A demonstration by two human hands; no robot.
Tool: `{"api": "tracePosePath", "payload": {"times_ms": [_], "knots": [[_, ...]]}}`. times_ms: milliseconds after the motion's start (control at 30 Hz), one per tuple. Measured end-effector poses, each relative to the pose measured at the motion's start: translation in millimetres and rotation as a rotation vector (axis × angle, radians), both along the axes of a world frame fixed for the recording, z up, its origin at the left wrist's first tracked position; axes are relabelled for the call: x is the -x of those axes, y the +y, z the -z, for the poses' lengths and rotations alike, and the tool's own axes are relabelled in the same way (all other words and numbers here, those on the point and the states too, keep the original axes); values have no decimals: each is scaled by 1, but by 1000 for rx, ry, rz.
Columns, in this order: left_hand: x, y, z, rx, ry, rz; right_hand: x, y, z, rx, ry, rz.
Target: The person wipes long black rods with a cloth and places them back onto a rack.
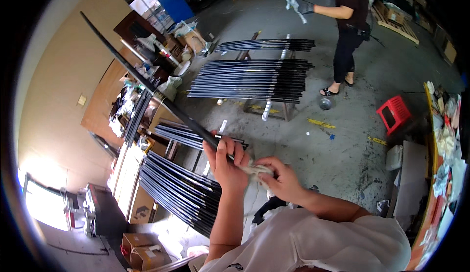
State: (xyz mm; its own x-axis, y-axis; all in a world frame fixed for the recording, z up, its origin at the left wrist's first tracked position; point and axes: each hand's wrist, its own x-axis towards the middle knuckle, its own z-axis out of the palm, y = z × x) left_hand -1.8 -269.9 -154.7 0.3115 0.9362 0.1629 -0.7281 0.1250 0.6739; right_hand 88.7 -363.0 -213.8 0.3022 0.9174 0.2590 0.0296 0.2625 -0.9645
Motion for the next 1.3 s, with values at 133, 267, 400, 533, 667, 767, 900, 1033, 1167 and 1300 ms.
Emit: {"api": "tracePosePath", "payload": {"times_ms": [133, 267, 400, 533, 667, 767, 900, 1033, 1167, 1300], "knots": [[-18, -22, 2, 28, 74, -43, -3, 3, 4, 34, 191, -44], [-21, -26, 4, 58, 83, -68, -9, -1, 5, 18, 145, -91], [-12, -15, -4, -10, 50, -126, -20, -11, 7, 63, 65, -223], [9, 6, -27, -101, 25, -252, -43, -40, 33, 347, -53, -475], [43, 33, -40, -217, -59, -221, -50, -79, 87, 500, -33, -609], [62, 43, -52, -240, -90, -152, -40, -92, 97, 393, -86, -528], [70, 44, -58, -277, -97, -120, -27, -90, 102, 352, -105, -453], [76, 43, -58, -289, -50, -179, -22, -87, 97, 291, -65, -476], [70, 38, -44, -245, -17, -180, -18, -78, 82, 287, -81, -446], [42, 16, -23, -232, -32, -106, -10, -59, 65, 188, -144, -309]]}}
